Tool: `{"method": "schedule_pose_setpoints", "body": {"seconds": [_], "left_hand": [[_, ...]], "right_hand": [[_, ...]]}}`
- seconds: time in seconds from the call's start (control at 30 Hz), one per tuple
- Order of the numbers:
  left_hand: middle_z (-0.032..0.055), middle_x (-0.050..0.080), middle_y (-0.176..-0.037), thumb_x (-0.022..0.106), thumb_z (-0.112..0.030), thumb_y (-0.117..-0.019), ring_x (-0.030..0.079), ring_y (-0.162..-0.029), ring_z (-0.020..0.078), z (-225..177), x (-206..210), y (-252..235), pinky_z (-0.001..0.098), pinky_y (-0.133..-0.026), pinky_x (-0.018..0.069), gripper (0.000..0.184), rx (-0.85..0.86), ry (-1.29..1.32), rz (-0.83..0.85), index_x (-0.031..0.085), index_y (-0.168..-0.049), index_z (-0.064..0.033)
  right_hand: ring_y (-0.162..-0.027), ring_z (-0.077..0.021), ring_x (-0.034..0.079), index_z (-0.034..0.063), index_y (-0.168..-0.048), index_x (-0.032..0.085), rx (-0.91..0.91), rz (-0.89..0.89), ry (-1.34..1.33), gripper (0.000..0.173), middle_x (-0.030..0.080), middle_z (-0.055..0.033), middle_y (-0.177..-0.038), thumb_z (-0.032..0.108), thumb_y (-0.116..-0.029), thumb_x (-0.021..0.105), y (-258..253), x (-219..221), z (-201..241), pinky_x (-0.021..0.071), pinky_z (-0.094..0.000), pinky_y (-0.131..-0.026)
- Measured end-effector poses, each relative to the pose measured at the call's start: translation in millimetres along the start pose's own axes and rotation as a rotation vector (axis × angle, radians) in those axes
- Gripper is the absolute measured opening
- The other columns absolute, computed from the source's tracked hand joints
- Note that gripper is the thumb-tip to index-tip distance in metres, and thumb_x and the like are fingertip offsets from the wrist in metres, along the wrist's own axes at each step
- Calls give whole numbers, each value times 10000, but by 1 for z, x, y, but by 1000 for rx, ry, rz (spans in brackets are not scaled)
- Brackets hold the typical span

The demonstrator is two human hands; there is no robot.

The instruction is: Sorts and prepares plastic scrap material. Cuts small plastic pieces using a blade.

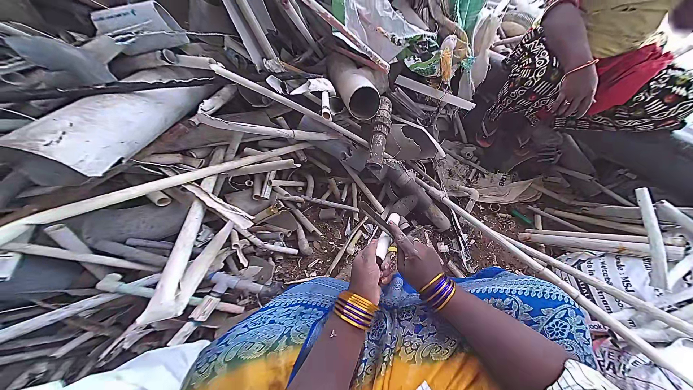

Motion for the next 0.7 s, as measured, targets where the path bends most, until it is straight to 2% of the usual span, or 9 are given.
{"method": "schedule_pose_setpoints", "body": {"seconds": [0.07, 0.17, 0.3, 0.33, 0.4, 0.43, 0.5, 0.6, 0.7], "left_hand": [[-46, 368, -525, 293, -311, -1141, 316, -368, 35, -1, -2, -1, 167, -358, 271, 405, -9, 3, -8, 472, -840, -109], [-40, 372, -548, 289, -305, -1144, 319, -380, 36, 1, -1, 3, 165, -366, 276, 380, -2, -24, 19, 474, -888, -94], [-37, 445, -550, 328, -257, -1139, 367, -400, 32, -2, -2, -2, 168, -390, 313, 387, 134, -81, -1, 549, -888, -63], [-27, 466, -579, 348, -246, -1136, 382, -420, 35, -1, -4, -2, 172, -405, 323, 363, 154, -117, -10, 569, -934, -40], [2, 527, -632, 386, -232, -1130, 415, -447, 42, -1, -5, -4, 181, -428, 349, 334, 182, -265, -27, 601, -1082, 20], [18, 557, -676, 406, -232, -1126, 439, -478, 54, -1, -6, -6, 198, -458, 373, 344, 191, -383, -30, 616, -1164, 38], [62, 597, -816, 408, -258, -1127, 495, -607, 105, -1, -11, -12, 268, -581, 427, 391, 156, -628, -23, 606, -1300, 31], [78, 561, -804, 388, -316, -1132, 466, -595, 140, 12, -19, -29, 315, -580, 422, 418, 40, -735, -69, 618, -1180, 30], [25, 494, -683, 419, -297, -1124, 389, -483, 84, 18, -20, -23, 234, -461, 340, 374, 36, -515, -57, 612, -1094, 23]], "right_hand": [[-565, -376, 677, 61, -1348, 685, -40, -30, 13, 477, 691, -190, -716, 3, -901, 530, 1, 3, 0, 525, -496, -487], [-805, -423, 726, 125, -1486, 564, 155, 167, 17, 504, 735, -231, -911, 54, -1001, 448, -8, -4, -8, 557, -551, -695], [-505, -353, 643, 71, -1329, 703, -98, -52, -40, 470, 659, -160, -647, 28, -896, 524, 2, 0, 5, 503, -483, -446], [-574, -380, 676, 93, -1381, 668, -25, 60, -49, 474, 686, -180, -695, 48, -939, 502, -1, -4, 3, 529, -514, -506], [-1006, -429, 702, 176, -1582, 425, 286, 478, -95, 493, 727, -237, -1086, 155, -1093, 369, -26, -28, -5, 524, -577, -890], [-1104, -424, 677, 165, -1600, 381, 368, 501, -127, 494, 704, -241, -1195, 182, -1108, 348, -36, -38, -12, 491, -572, -978], [-970, -437, 713, 46, -1538, 464, 336, 142, -137, 489, 727, -262, -1083, 145, -1064, 401, -37, -52, -19, 532, -582, -877], [-697, -364, 697, -114, -1425, 524, 160, -382, -118, 508, 723, -231, -857, 89, -964, 455, -30, -55, -22, 558, -511, -657], [-650, -389, 699, -98, -1453, 506, 39, -260, -75, 537, 714, -228, -841, 25, -931, 479, -17, -43, -19, 570, -518, -598]]}}
Point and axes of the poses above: each hand's wrist, its own y-axis away from the middle knuckle, its own x-axis out of the palm, z = x × y, the point moved 1 cm from there along -y, towards the middle knuckle
